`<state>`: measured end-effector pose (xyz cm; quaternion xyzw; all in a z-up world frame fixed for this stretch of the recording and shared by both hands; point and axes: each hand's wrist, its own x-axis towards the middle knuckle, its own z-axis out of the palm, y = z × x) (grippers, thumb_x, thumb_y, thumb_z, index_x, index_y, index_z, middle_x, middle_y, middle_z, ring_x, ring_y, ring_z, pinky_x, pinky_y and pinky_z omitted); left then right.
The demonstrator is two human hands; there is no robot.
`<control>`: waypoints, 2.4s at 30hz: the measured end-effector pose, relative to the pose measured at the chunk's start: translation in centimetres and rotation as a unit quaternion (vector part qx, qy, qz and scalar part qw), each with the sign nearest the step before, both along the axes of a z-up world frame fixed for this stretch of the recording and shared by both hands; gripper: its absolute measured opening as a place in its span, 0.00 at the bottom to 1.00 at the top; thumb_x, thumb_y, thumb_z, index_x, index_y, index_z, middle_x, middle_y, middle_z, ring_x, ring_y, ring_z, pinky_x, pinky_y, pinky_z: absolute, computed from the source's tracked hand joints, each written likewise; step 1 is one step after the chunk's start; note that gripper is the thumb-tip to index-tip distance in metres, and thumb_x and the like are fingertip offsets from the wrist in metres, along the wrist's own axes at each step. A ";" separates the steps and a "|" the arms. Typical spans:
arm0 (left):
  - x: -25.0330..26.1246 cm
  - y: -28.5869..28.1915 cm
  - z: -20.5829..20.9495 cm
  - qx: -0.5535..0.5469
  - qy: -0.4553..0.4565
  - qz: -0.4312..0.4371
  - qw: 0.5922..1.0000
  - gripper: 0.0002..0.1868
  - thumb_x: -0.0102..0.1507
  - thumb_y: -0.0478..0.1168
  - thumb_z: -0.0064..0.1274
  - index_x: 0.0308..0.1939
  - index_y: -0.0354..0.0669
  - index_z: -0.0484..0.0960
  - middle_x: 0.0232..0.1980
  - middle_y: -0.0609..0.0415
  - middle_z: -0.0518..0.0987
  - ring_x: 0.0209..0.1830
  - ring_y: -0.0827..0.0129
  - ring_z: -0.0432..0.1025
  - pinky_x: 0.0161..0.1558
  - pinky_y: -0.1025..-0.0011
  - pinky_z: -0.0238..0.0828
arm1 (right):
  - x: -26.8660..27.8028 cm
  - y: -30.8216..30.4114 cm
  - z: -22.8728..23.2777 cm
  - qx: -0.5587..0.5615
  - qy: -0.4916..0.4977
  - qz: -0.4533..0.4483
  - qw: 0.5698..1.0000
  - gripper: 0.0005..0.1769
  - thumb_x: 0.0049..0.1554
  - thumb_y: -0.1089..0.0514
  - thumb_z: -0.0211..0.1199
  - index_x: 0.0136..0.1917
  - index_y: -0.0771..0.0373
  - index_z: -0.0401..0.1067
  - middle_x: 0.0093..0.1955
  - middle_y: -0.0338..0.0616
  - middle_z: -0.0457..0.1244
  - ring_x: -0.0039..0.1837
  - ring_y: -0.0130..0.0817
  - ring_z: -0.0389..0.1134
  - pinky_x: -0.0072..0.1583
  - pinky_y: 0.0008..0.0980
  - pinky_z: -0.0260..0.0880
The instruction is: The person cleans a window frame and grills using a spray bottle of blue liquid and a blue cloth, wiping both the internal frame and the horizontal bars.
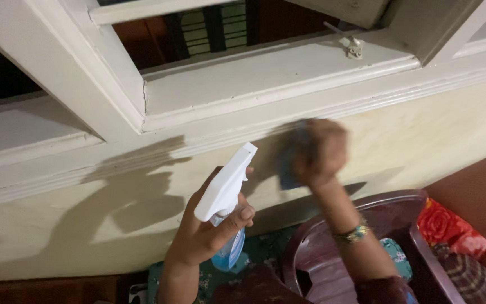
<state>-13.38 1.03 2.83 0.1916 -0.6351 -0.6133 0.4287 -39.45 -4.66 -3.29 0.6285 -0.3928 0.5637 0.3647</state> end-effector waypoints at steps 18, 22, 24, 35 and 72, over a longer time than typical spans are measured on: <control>6.2 -1.0 0.3 0.004 0.004 0.014 1.000 0.34 0.63 0.41 0.62 0.69 0.25 0.69 0.37 0.53 0.79 0.35 0.72 0.76 0.39 0.71 0.76 | -11.9 -1.4 -2.6 -0.115 -0.316 0.084 0.938 0.13 0.71 0.66 0.55 0.68 0.67 0.70 0.70 0.56 0.66 0.73 0.53 0.64 0.75 0.54 0.58; 8.0 -1.3 0.1 0.020 -0.009 0.036 0.999 0.31 0.62 0.42 0.61 0.64 0.24 0.72 0.44 0.56 0.81 0.35 0.73 0.76 0.40 0.71 0.76 | 2.6 -3.1 -3.2 -0.020 -0.252 -0.010 0.967 0.22 0.72 0.63 0.47 0.78 0.58 0.63 0.83 0.47 0.52 0.88 0.42 0.43 0.87 0.52 0.30; 9.0 -1.6 0.1 0.051 -0.034 0.046 0.997 0.33 0.61 0.41 0.61 0.66 0.27 0.73 0.30 0.56 0.79 0.32 0.73 0.77 0.37 0.71 0.75 | 9.3 -2.5 -2.9 -0.001 -0.217 -0.018 0.976 0.22 0.69 0.62 0.46 0.75 0.55 0.66 0.82 0.42 0.56 0.89 0.39 0.46 0.87 0.52 0.28; 11.2 -0.9 0.1 0.026 -0.043 0.064 0.997 0.32 0.58 0.38 0.62 0.64 0.27 0.74 0.33 0.52 0.81 0.33 0.74 0.75 0.36 0.72 0.73 | 16.7 -2.5 -4.0 0.133 0.110 -0.009 0.985 0.25 0.73 0.51 0.49 0.82 0.53 0.61 0.84 0.48 0.47 0.89 0.50 0.24 0.84 0.49 0.17; 22.2 4.1 0.0 0.004 0.006 0.081 0.997 0.31 0.64 0.39 0.60 0.69 0.28 0.70 0.41 0.47 0.79 0.41 0.69 0.77 0.44 0.69 0.74 | 32.7 -1.9 -2.6 0.253 0.069 0.095 0.960 0.48 0.60 0.52 0.63 0.84 0.62 0.42 0.86 0.64 0.36 0.87 0.60 0.35 0.84 0.61 0.35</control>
